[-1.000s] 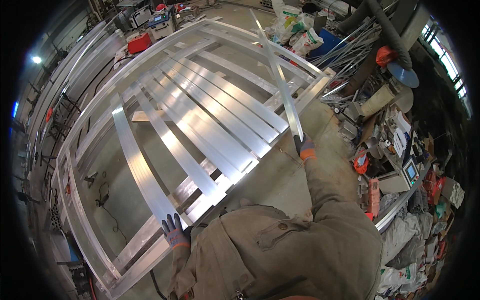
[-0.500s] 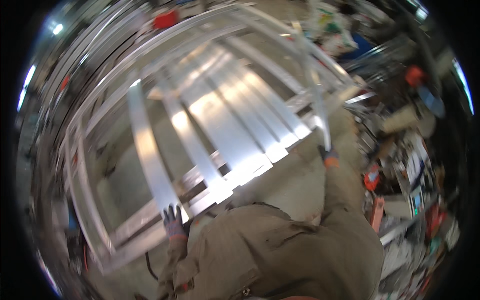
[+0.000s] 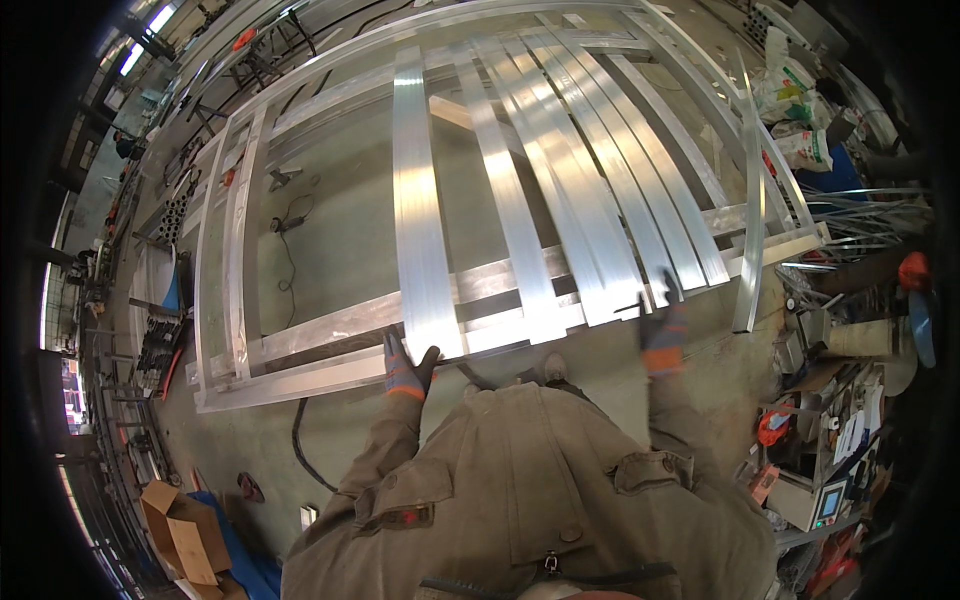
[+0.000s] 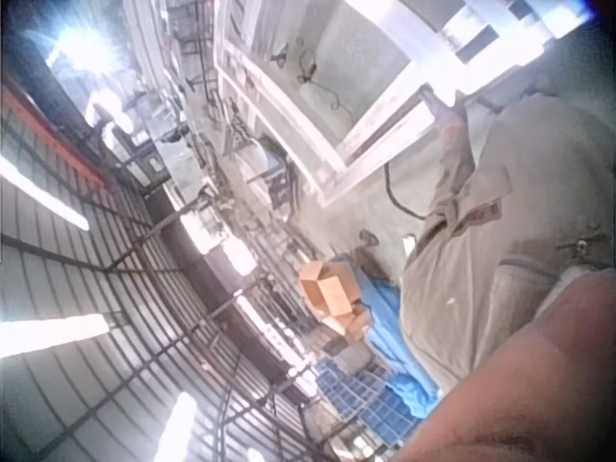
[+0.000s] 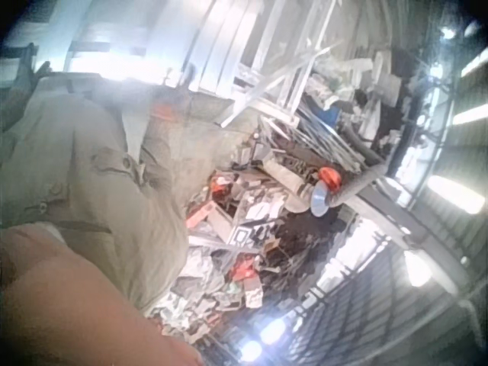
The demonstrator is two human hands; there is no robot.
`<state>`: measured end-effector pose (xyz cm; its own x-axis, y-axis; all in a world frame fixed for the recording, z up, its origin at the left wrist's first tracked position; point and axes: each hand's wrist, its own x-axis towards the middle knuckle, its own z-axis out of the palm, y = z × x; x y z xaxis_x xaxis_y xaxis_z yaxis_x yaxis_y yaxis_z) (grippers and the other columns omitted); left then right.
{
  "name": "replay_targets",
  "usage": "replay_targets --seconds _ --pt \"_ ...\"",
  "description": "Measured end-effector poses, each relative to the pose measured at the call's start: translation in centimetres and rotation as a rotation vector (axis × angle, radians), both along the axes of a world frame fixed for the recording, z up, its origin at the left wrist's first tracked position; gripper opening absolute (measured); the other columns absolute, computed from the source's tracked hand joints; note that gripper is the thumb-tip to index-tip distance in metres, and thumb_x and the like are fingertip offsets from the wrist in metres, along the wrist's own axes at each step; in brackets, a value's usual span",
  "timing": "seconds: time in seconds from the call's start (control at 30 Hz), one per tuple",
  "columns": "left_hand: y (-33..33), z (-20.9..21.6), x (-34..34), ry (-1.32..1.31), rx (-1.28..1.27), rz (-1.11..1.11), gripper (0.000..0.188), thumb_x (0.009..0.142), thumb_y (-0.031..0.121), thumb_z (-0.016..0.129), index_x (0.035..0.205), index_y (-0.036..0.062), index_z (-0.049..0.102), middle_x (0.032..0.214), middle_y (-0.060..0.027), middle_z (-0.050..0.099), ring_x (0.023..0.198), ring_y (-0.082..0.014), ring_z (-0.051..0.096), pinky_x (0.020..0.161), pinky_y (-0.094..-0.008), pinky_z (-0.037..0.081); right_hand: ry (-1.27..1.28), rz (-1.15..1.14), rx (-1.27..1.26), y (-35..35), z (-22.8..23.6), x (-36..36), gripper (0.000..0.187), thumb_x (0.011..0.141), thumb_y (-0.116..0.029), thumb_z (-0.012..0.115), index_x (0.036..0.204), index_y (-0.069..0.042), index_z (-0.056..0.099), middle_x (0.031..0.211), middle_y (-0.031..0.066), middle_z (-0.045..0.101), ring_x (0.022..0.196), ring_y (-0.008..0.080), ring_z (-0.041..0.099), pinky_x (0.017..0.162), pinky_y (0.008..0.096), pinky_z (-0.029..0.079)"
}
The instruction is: The person assembles a rectangular metal frame by placing multiple metal bars across a base structure. They use an angle grinder to smooth edges, measure the frame with a tape measure, and then use a welding torch to join the components. The person wears gloves and works in a workshop environment.
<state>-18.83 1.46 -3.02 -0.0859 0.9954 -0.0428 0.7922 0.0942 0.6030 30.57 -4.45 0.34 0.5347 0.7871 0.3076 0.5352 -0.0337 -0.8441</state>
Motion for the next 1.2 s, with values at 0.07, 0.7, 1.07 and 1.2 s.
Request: replay_targets --seconds 0.07,0.7,1.07,1.2 --pt "0.9 1.0 0.8 0.001 -0.047 0.044 0.128 0.076 0.047 0.095 0.165 -0.0081 0.022 0.170 -0.0337 0.028 0.157 -0.0482 0.030 0.129 -0.0468 0.031 -0.083 0.264 -0.103 2.7 -0.4 -9.9 0.055 0.103 -0.025 0.072 0.152 -0.008 0.054 0.150 0.0182 0.061 0.133 0.0372 0.061 0.113 0.0425 0.050" --pt "8.1 4.2 1.3 -0.427 -0.380 0.071 0.127 0.078 0.053 0.089 0.172 0.0081 0.017 0.169 -0.0276 0.030 0.146 -0.0408 0.047 0.113 -0.0480 0.051 0.150 0.771 -0.539 9.7 -11.3 -24.9 0.048 0.107 -0.035 0.062 0.143 -0.003 0.062 0.134 0.0178 0.069 0.116 0.0249 0.071 0.099 0.0381 0.056" --pt "5.3 6.8 -1.3 -2.188 -0.287 -0.153 0.078 0.099 0.055 0.056 0.160 0.0063 0.044 0.154 -0.0175 0.057 0.140 -0.0377 0.056 0.120 -0.0538 0.046 0.344 0.992 -0.346 10.5 4.8 -30.5 0.081 0.108 -0.043 0.062 0.169 -0.003 0.026 0.159 0.0152 0.050 0.136 0.0218 0.057 0.111 0.0400 0.049" --pt "5.1 8.4 -2.3 -2.156 -0.068 -0.271 0.065 0.105 0.049 0.054 0.158 0.0110 0.048 0.150 -0.0133 0.061 0.136 -0.0336 0.060 0.117 -0.0517 0.047 0.367 0.990 -0.383 9.6 9.3 -32.6 0.093 0.104 -0.037 0.070 0.170 0.000 0.017 0.159 0.0273 0.047 0.141 0.0330 0.055 0.114 0.0420 0.048"
